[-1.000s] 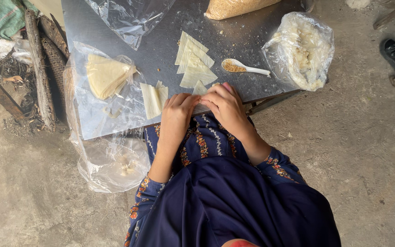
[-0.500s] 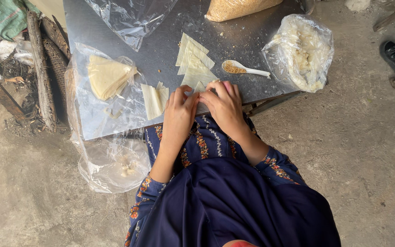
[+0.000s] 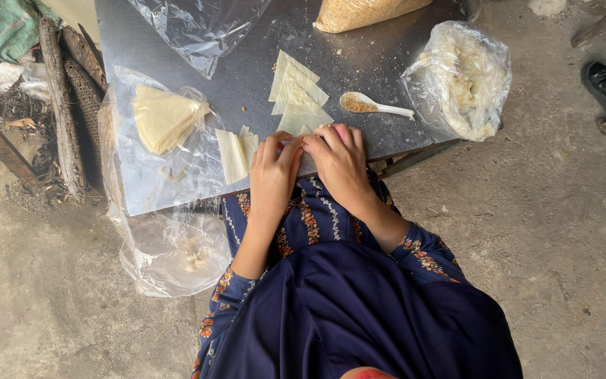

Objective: The person assembles samosas by placing a filling into triangular pastry wrappers and folding them shut. The person uses a spoon to scoop the filling and places the finished items into a plastic bag.

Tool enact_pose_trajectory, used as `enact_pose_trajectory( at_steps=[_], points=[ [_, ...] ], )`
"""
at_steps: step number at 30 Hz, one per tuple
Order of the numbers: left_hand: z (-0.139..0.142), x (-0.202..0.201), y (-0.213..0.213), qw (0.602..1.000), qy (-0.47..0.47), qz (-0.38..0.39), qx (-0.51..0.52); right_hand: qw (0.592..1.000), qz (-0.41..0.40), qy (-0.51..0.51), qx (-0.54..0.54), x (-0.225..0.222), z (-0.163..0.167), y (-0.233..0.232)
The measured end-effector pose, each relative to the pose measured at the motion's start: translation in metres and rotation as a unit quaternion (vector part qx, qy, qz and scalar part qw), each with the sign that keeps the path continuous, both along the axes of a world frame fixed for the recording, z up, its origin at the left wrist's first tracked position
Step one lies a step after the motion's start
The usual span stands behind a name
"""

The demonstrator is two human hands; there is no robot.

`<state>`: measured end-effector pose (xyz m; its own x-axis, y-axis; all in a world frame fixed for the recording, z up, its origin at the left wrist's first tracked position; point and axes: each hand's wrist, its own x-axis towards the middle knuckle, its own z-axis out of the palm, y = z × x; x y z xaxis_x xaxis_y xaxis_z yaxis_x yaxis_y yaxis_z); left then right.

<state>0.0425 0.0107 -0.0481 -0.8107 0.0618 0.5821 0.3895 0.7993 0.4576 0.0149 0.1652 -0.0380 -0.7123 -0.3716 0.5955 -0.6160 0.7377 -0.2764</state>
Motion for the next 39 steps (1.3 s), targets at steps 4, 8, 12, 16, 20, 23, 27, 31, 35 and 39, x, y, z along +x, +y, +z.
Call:
enact_pose_trajectory(
  at_steps=[4,8,12,16,20,23,27,31,35,39],
  points=[
    [0.001,-0.001,-0.001,1.000,0.008,-0.003,0.008,1.000,0.015,0.009,-0.010,0.004,0.001,0.002],
    [0.001,-0.002,-0.001,1.000,0.008,-0.001,0.007,1.000,-0.001,-0.003,0.007,0.000,0.001,0.000],
    [0.002,-0.002,-0.001,1.000,0.001,0.000,0.011,1.000,-0.005,-0.003,-0.001,-0.003,0.002,-0.002],
    [0.003,-0.002,-0.001,1.000,0.001,0.003,0.011,1.000,0.000,0.014,-0.008,-0.001,0.003,-0.001],
    [0.002,-0.002,-0.001,1.000,-0.010,0.002,0.012,1.000,-0.018,-0.008,0.011,-0.007,0.000,-0.004],
    [0.001,-0.002,-0.001,1.000,-0.006,0.002,0.014,0.999,-0.030,0.011,0.036,-0.009,-0.003,-0.004],
    [0.002,-0.003,0.000,1.000,-0.010,0.005,0.026,1.000,-0.014,-0.007,-0.007,-0.007,-0.008,-0.002],
    [0.002,-0.004,0.000,1.000,-0.006,0.004,0.014,1.000,-0.026,-0.015,0.007,-0.016,-0.009,-0.006],
    [-0.002,-0.007,0.004,0.997,0.001,0.045,-0.069,0.999,-0.045,0.024,-0.003,-0.016,-0.009,-0.007],
    [-0.002,-0.020,0.006,0.984,0.020,0.087,-0.157,0.982,-0.011,-0.038,-0.183,-0.014,-0.012,0.001]
  ],
)
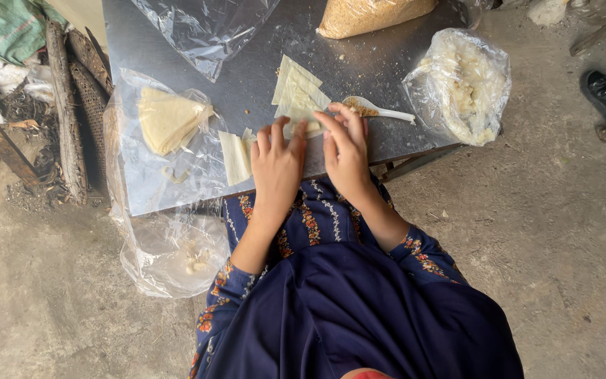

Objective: The person assembles samosas by placing a filling into triangular pastry wrappers and folding them shut. The person uses a spoon to scoop the filling and places the finished items into a plastic bag.

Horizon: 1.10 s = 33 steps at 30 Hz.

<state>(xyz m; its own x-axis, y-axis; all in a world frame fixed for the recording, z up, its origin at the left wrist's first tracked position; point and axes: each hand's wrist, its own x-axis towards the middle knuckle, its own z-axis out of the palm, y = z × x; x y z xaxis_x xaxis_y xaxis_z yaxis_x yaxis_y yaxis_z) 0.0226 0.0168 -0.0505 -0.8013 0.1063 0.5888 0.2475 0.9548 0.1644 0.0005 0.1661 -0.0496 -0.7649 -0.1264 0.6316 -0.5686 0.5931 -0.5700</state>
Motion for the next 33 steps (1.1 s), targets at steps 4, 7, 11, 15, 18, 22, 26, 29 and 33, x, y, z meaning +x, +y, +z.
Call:
enact_pose_trajectory(
  at_steps=[4,7,11,15,18,22,26,29,33],
  points=[
    [0.013,-0.018,-0.003,0.999,0.003,0.004,0.039,0.993,0.028,0.010,-0.113,-0.003,-0.003,0.007],
    [0.030,-0.015,-0.006,0.993,-0.024,-0.007,0.118,0.991,0.027,0.005,-0.128,-0.004,-0.004,0.009],
    [0.051,0.046,-0.032,0.971,-0.022,-0.050,0.231,0.990,0.031,-0.019,-0.139,-0.003,-0.004,0.011],
    [0.062,0.160,-0.109,0.925,-0.051,0.078,0.368,0.991,0.047,-0.011,-0.123,-0.004,-0.006,0.013],
    [0.044,0.225,-0.176,0.912,-0.032,0.300,0.277,0.992,0.056,-0.014,-0.109,-0.002,-0.008,0.011],
    [-0.018,0.247,-0.240,0.822,-0.211,0.457,0.266,0.994,0.061,-0.010,-0.092,-0.005,-0.007,0.009],
    [-0.071,0.236,-0.258,0.788,-0.287,0.457,0.297,0.989,0.078,-0.026,-0.121,-0.005,-0.007,0.014],
    [-0.057,0.240,-0.246,0.812,-0.236,0.416,0.334,0.990,0.053,-0.006,-0.133,-0.005,-0.004,0.028],
    [0.003,0.231,-0.204,0.879,0.044,0.342,0.330,0.993,-0.111,0.030,0.017,-0.009,0.004,0.066]
  ],
)
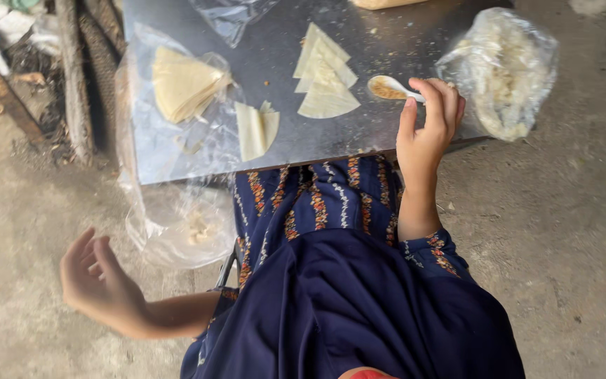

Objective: The person assembles samosas by placing a filling into triangular pastry wrappers and folding them shut. The person uses a spoon to scoop the filling and places the finished items into a plastic bag.

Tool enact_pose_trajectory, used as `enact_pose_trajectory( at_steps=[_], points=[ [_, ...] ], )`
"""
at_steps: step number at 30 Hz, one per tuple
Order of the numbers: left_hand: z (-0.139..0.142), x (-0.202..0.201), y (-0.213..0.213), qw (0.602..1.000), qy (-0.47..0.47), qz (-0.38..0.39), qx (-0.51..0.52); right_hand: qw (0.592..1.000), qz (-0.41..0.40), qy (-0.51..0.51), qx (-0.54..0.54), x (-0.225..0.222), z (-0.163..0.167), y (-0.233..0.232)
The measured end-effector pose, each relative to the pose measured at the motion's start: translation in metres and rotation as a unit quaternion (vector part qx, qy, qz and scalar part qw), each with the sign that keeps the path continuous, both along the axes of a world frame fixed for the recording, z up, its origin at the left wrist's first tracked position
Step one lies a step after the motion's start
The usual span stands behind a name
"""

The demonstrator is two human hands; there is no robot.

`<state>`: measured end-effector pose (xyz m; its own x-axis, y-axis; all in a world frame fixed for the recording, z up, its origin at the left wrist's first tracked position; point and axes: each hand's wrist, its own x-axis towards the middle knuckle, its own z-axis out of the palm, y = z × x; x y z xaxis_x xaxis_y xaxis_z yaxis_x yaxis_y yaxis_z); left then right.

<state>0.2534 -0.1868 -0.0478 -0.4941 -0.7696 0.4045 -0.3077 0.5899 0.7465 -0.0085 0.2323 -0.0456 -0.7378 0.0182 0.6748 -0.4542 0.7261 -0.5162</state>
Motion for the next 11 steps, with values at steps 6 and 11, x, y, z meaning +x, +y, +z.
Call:
enact_pose_trajectory(
  at_steps=[6,11],
  points=[
    [0.061,-0.075,0.105,0.937,-0.036,-0.346,-0.024,0.988,-0.078,-0.081,0.108,-0.013,-0.005,0.036],
    [0.048,-0.199,0.166,0.893,-0.097,-0.417,-0.141,0.987,-0.059,-0.111,0.104,-0.023,-0.018,0.045]
  ],
)
